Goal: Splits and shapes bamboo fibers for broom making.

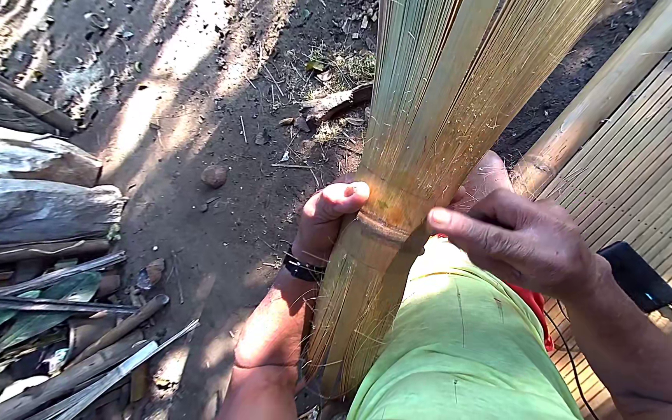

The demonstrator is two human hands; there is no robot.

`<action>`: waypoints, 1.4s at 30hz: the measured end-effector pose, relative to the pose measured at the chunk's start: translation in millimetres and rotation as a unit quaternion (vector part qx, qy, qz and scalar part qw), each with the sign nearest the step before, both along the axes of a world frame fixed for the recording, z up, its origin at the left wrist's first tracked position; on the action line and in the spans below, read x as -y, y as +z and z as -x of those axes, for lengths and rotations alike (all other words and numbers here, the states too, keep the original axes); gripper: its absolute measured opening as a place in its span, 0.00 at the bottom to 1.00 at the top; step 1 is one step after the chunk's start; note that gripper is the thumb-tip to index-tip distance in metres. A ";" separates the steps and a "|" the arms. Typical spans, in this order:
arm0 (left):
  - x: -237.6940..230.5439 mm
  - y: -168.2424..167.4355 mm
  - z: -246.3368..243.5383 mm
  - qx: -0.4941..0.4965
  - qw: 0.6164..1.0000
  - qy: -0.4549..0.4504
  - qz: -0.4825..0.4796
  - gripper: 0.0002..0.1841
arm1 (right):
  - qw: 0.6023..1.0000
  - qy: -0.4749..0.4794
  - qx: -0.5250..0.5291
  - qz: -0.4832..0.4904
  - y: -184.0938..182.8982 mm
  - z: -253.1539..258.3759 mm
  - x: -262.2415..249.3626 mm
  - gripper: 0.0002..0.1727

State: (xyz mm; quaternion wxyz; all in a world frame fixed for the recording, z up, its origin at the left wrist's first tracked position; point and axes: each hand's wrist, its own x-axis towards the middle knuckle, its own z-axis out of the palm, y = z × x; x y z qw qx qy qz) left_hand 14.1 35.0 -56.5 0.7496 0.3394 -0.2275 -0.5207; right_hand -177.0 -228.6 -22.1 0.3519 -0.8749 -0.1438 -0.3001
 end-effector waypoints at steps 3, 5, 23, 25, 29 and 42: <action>37.4 52.4 11.2 -0.038 0.998 0.029 -0.037 0.15 | 0.998 0.020 -0.015 -0.051 -5.9 5.1 -2.6 0.28; 43.7 55.8 9.2 -0.020 0.999 0.027 -0.009 0.12 | 0.995 0.011 -0.034 -0.094 -6.8 5.5 -0.3 0.33; 9.7 77.0 57.1 0.056 0.977 0.149 -0.145 0.04 | 0.987 0.025 -0.020 -0.160 8.0 -8.2 -3.7 0.26; 10.0 70.7 50.5 0.052 0.985 0.125 -0.106 0.05 | 0.988 0.017 -0.017 -0.156 8.4 -8.6 -3.0 0.26; 33.9 63.9 27.9 0.041 0.996 0.082 -0.004 0.08 | 0.989 0.029 -0.019 -0.146 5.9 -7.6 -2.6 0.25; 31.4 59.9 22.3 0.050 0.994 0.080 -0.048 0.10 | 0.992 -0.018 -0.001 -0.126 -1.1 2.3 -5.4 0.33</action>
